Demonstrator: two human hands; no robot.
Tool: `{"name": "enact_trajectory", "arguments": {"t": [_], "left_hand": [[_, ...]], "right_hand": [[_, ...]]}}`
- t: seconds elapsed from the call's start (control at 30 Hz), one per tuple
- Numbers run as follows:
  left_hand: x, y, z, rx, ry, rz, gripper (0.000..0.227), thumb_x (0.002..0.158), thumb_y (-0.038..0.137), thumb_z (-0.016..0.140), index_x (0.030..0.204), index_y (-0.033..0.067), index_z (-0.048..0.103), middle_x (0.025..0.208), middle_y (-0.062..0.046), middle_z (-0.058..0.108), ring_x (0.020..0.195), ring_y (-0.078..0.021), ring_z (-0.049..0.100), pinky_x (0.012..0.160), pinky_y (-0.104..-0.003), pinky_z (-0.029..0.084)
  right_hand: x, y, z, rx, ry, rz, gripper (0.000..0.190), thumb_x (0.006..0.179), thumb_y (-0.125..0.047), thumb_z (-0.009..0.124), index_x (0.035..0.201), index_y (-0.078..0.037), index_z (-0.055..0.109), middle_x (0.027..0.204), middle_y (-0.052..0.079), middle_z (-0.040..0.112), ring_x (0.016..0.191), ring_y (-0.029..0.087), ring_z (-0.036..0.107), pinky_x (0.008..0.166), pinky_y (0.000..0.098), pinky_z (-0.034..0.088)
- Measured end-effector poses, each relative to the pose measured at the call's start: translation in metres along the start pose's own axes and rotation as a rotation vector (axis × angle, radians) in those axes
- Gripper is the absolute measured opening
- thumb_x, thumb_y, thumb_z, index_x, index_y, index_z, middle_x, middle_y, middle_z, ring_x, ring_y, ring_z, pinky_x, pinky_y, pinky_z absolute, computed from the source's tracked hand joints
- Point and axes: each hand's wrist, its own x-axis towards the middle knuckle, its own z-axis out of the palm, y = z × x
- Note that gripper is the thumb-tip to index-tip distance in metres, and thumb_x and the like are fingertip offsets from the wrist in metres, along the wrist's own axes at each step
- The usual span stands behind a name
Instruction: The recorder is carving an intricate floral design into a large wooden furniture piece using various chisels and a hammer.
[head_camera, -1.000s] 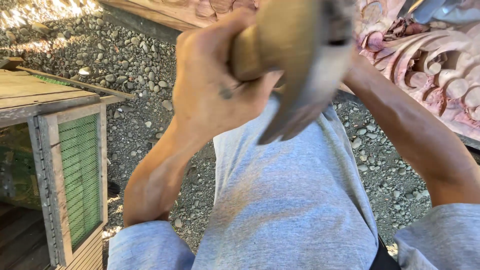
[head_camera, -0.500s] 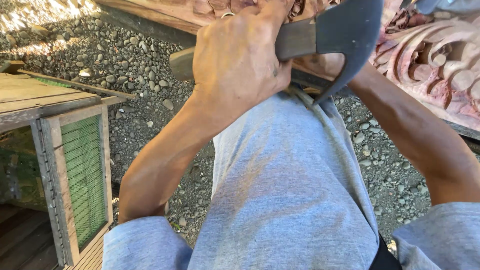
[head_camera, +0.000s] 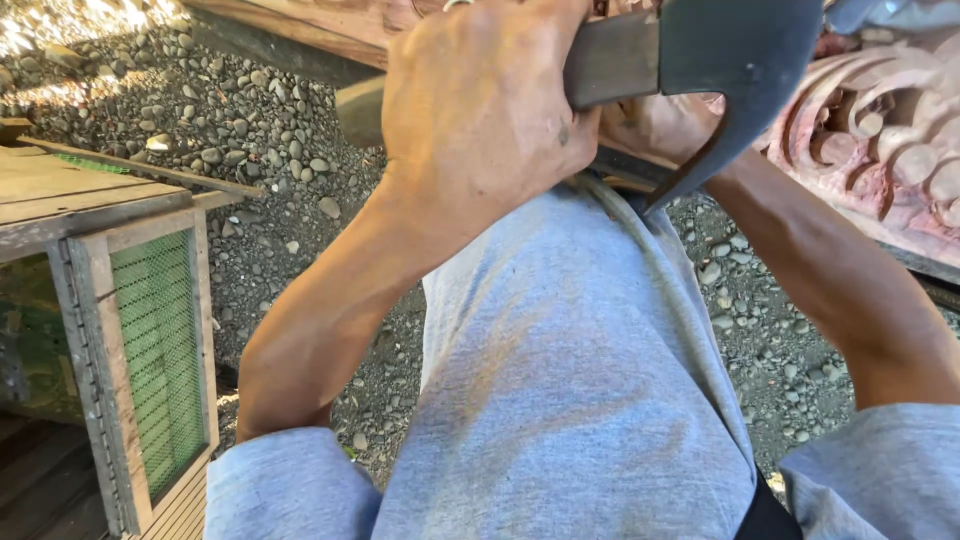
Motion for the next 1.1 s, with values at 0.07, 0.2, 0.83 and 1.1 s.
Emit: {"name": "enact_trajectory", "arguments": {"t": [0.07, 0.2, 0.83, 1.1], "left_hand": [[0.001, 0.003, -0.006, -0.025, 0.050, 0.020, 0.038, 0.075, 0.026, 0.084, 0.105, 0.0101, 0.067, 0.084, -0.015, 0.072, 0.073, -0.0377, 0.072, 0.063, -0.050, 0.055], [0.002, 0.001, 0.018, -0.015, 0.008, 0.003, 0.040, 0.069, 0.027, 0.084, 0.101, 0.0095, 0.067, 0.083, -0.015, 0.072, 0.071, -0.0377, 0.072, 0.063, -0.051, 0.055], [0.008, -0.010, 0.023, 0.114, -0.135, -0.056, 0.038, 0.075, 0.026, 0.081, 0.106, 0.0081, 0.068, 0.086, -0.017, 0.073, 0.074, -0.0357, 0.074, 0.066, -0.049, 0.057], [0.009, -0.014, 0.003, -0.014, -0.001, -0.001, 0.047, 0.072, 0.029, 0.085, 0.109, 0.0060, 0.067, 0.093, -0.017, 0.073, 0.076, -0.0361, 0.073, 0.064, -0.049, 0.056]], "right_hand": [[0.002, -0.001, 0.002, 0.003, 0.011, -0.006, 0.033, 0.102, -0.014, 0.074, 0.126, 0.001, 0.057, 0.107, 0.020, 0.064, 0.104, 0.037, 0.063, 0.089, 0.0474, 0.052], [0.005, -0.004, -0.001, 0.011, 0.035, -0.022, 0.034, 0.102, -0.014, 0.074, 0.127, 0.001, 0.056, 0.108, 0.020, 0.063, 0.105, 0.037, 0.062, 0.090, 0.0470, 0.053], [0.002, -0.018, 0.008, 0.047, 0.125, -0.098, 0.041, 0.101, -0.010, 0.075, 0.132, 0.003, 0.051, 0.114, 0.021, 0.062, 0.111, 0.036, 0.061, 0.096, 0.0452, 0.054], [0.040, -0.071, -0.026, 0.044, 0.155, -0.115, 0.044, 0.101, -0.009, 0.075, 0.134, 0.003, 0.048, 0.116, 0.021, 0.061, 0.114, 0.035, 0.061, 0.098, 0.0445, 0.054]]}}
